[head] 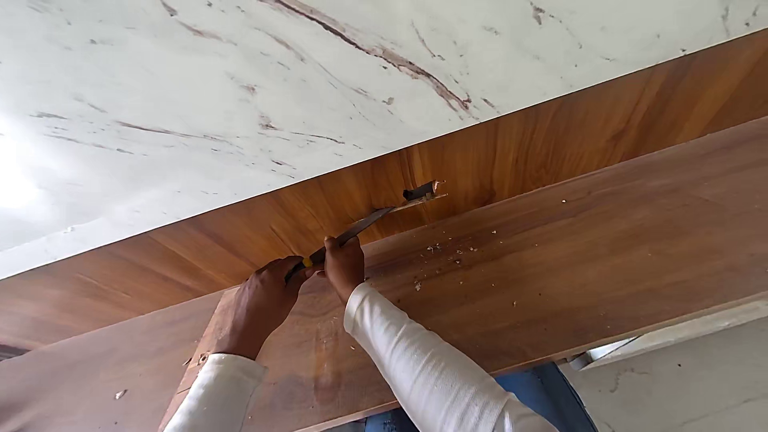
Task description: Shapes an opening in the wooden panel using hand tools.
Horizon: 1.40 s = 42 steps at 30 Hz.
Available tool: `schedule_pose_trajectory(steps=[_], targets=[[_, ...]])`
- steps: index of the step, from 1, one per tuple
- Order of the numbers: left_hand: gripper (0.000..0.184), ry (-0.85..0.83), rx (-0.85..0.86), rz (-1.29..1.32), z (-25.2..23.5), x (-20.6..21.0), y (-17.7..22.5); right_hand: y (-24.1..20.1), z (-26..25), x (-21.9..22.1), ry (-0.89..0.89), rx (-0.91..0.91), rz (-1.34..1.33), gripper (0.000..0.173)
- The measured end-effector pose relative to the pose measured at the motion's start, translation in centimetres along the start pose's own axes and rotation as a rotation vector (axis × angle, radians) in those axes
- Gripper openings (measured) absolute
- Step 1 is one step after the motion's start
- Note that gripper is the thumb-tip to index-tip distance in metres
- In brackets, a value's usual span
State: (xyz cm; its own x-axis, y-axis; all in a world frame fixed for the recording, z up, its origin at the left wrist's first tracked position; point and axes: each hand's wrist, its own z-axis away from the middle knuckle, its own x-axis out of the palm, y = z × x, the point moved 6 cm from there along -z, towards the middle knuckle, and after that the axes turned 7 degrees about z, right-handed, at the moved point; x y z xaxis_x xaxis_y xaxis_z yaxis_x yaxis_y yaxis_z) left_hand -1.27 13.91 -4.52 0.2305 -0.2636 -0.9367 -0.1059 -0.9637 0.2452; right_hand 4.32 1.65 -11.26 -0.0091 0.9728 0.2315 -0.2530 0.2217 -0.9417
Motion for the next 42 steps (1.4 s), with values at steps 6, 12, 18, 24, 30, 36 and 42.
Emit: schedule_pose_trajectory(steps=[6,12,18,24,30,36,42], targets=[[0.018,0.027,-0.002,-0.009,0.3,-0.3,0.7,-0.1,0.4,-0.4,0.067,0.034,-0.038,0.027],[0.020,0.005,-0.034,0.019,0.2,-0.2,0.4,-6.5,2.8,-9.4,0.358,-0.155,0.749,0.042],[0.020,0.069,-0.043,0.012,0.2,0.2,-0.2,-14.0,1.0,-14.3,0.556,-1.130,1.472,0.063],[0.022,0.060,-0.022,0.026,-0.3,0.5,-1.3,-12.8,-1.4,-15.1,0.468,-1.240,1.602,0.094],[0.019,0.076,0.031,0.035,-0.6,0.2,-1.3,-12.2,-2.1,-15.0,0.536,-1.234,1.581,0.091],[0.026,0.167,0.143,-0.025,-1.9,0.1,-2.4,-11.4,-3.0,-14.8,0.626,-1.342,1.473,0.091],[0.031,0.210,0.254,-0.066,-2.4,0.0,-2.4,-11.5,-3.1,-15.0,0.684,-1.406,1.472,0.082]])
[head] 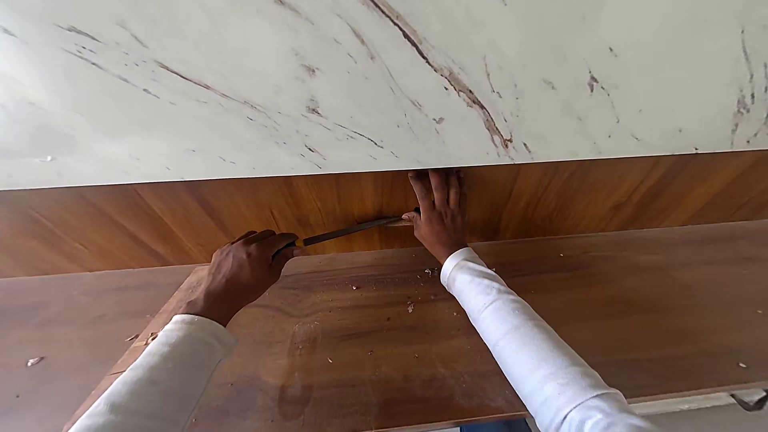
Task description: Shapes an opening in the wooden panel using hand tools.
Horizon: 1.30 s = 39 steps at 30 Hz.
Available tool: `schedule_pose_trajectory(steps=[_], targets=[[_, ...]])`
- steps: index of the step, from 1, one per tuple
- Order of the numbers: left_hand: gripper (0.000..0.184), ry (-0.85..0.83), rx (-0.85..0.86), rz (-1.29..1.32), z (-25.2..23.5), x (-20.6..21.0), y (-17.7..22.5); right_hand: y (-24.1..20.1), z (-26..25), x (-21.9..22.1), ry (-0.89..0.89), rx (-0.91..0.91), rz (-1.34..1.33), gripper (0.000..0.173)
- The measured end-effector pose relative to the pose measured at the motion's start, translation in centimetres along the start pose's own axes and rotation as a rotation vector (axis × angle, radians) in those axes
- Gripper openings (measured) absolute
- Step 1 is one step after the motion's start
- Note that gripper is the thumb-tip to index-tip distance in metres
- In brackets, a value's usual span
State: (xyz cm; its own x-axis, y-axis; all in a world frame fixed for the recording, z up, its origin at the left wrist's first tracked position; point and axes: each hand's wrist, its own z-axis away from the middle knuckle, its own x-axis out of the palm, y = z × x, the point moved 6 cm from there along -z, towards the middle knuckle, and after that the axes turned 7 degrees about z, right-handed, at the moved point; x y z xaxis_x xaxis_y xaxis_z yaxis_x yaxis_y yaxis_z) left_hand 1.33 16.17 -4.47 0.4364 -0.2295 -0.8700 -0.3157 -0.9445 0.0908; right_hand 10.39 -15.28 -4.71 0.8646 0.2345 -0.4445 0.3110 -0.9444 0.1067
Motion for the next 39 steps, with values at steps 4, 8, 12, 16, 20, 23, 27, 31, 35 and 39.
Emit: schedule_pose_trajectory(steps=[4,8,12,16,20,23,27,31,35,39], targets=[[0.028,-0.064,-0.050,0.031,-0.3,-0.4,-0.1,-0.1,0.1,0.2,0.043,-0.005,0.015,0.079],[0.034,-0.065,0.019,0.026,-0.5,-0.3,-0.4,-0.1,0.1,0.0,0.048,0.005,0.013,0.075],[0.031,-0.070,0.029,0.024,-0.4,-0.4,-0.2,-0.4,0.2,0.1,0.060,0.021,0.022,0.071],[0.033,-0.071,0.058,0.013,-0.9,-0.6,-0.4,-0.3,0.3,0.3,0.076,0.009,0.008,0.065],[0.034,-0.118,0.075,-0.022,-2.6,-1.6,-0.7,-0.3,0.2,0.4,0.081,0.012,0.031,0.062],[0.030,-0.232,0.004,-0.045,-3.3,-2.0,-0.6,-0.2,0.4,0.3,0.082,0.003,0.020,0.062],[0.025,-0.271,-0.051,-0.123,-3.1,-2.9,0.8,0.2,0.3,0.2,0.081,-0.026,0.024,0.062],[0.031,-0.349,-0.102,-0.242,-3.4,-5.5,3.8,0.1,0.1,0.0,0.094,-0.023,0.011,0.065],[0.033,-0.338,-0.140,-0.354,-2.8,-8.0,8.8,0.3,-0.1,-0.3,0.049,-0.018,-0.005,0.070],[0.032,-0.222,-0.100,-0.462,-1.1,-10.4,12.5,0.5,-0.2,-0.8,-0.026,-0.018,-0.004,0.069]])
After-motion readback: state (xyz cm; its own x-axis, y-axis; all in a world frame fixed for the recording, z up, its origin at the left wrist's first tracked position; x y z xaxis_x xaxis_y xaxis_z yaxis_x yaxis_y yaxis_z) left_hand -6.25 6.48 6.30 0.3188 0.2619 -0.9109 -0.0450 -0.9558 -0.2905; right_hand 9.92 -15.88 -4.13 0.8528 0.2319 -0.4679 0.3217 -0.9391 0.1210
